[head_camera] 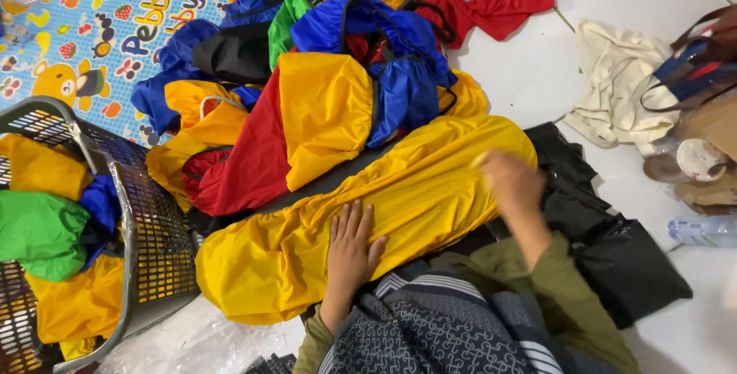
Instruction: The person cleans a series of yellow fabric covers by wiping them with a sponge and then placing them into clear plastic bags.
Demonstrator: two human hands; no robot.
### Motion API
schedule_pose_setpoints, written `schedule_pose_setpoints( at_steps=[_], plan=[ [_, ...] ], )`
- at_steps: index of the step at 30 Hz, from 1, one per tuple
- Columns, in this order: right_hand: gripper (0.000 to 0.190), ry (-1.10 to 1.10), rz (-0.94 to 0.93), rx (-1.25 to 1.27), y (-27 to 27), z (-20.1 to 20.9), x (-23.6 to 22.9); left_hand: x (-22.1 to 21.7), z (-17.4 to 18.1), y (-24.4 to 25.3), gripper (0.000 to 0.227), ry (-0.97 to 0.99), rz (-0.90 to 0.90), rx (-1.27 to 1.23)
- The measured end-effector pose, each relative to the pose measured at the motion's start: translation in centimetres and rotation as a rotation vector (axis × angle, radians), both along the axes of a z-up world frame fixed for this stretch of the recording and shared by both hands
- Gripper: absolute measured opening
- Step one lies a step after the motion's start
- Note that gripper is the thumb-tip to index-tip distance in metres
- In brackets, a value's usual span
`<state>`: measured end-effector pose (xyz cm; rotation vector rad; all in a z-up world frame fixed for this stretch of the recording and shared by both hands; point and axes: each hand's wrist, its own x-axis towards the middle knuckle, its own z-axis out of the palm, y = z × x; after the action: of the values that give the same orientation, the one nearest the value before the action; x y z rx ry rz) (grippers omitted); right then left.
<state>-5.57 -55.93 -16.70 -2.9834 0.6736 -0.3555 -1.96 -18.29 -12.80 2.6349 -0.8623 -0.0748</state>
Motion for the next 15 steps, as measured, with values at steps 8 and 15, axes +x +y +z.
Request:
schedule_pose_setpoints(
  at_steps=[8, 15],
  plan=[
    [0.044, -0.431, 0.055, 0.067, 3.2, 6.8, 3.4, 0.2, 0.3, -0.1, 0.059, 0.02, 0.015, 0.004],
    [0.034, 0.063, 0.291, 0.899, 15.5, 8.6, -2.4, 0.2, 0.0, 0.2, 0.064, 0.021, 0.007, -0.023]
  ],
)
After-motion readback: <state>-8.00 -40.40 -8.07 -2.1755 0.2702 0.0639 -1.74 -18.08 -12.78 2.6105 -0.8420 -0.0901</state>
